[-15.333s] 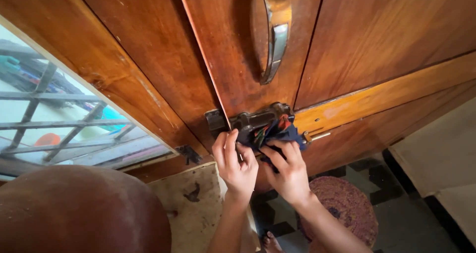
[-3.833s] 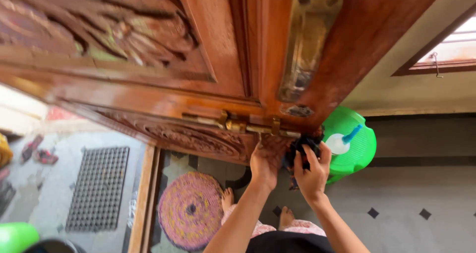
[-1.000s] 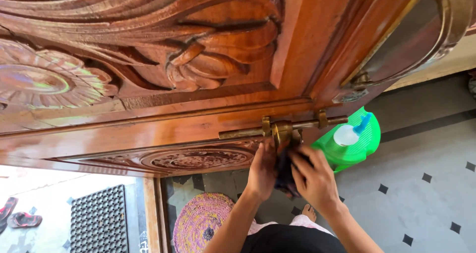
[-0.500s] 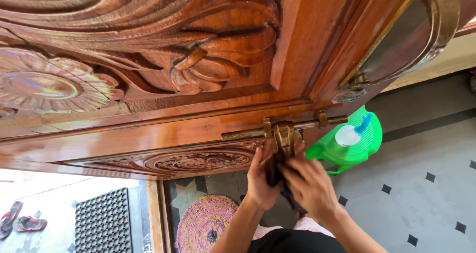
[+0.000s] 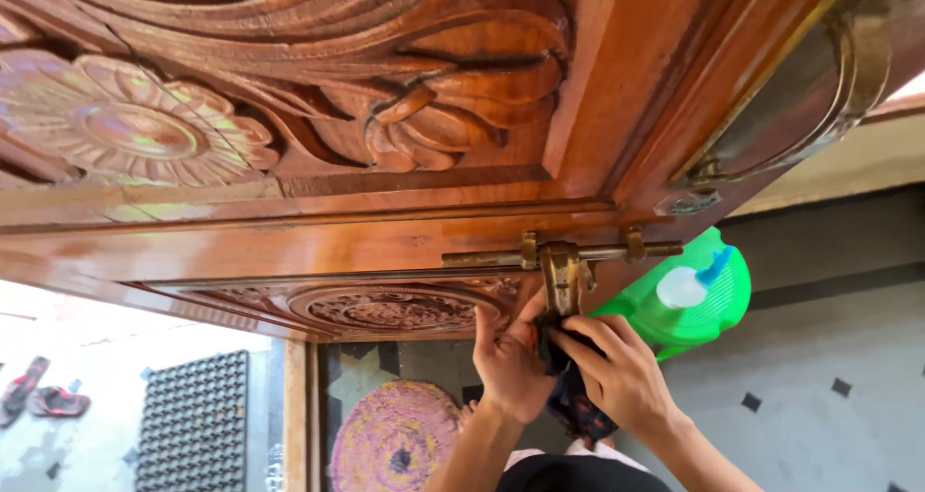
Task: The person wipes a wooden door and its metal hardware with a cloth, then slides the latch to open the door and continues wiping the interior hardware.
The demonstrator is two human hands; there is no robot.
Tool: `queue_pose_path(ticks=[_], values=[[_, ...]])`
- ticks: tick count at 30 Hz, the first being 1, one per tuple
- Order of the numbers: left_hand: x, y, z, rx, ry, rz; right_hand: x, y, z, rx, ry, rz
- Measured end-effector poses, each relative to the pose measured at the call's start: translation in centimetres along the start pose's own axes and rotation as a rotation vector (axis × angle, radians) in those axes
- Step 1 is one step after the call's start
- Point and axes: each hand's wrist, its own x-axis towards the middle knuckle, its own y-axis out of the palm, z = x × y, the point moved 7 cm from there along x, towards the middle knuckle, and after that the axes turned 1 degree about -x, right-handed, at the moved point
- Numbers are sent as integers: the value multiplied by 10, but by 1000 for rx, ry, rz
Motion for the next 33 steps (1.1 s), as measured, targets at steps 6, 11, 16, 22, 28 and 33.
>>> queue_pose_path(ticks=[6, 11, 16, 22, 28, 33], values=[[-5, 19, 2, -114, 9, -15, 56, -8, -25, -35, 80, -57], [-9, 2, 8, -234, 51, -139, 17, -17, 3, -19, -41, -38], [-8, 28, 6, -50, 113, 22, 26, -14, -21, 77, -7, 42], [-9, 20, 10, -232, 130, -10, 38, -28, -4, 85, -19, -36], [-13, 14, 13, -91, 148, -11, 21, -15, -18, 115, -51, 34], [-17, 29, 12, -156, 163, -24, 31, -26, -8, 117, 17, -62]])
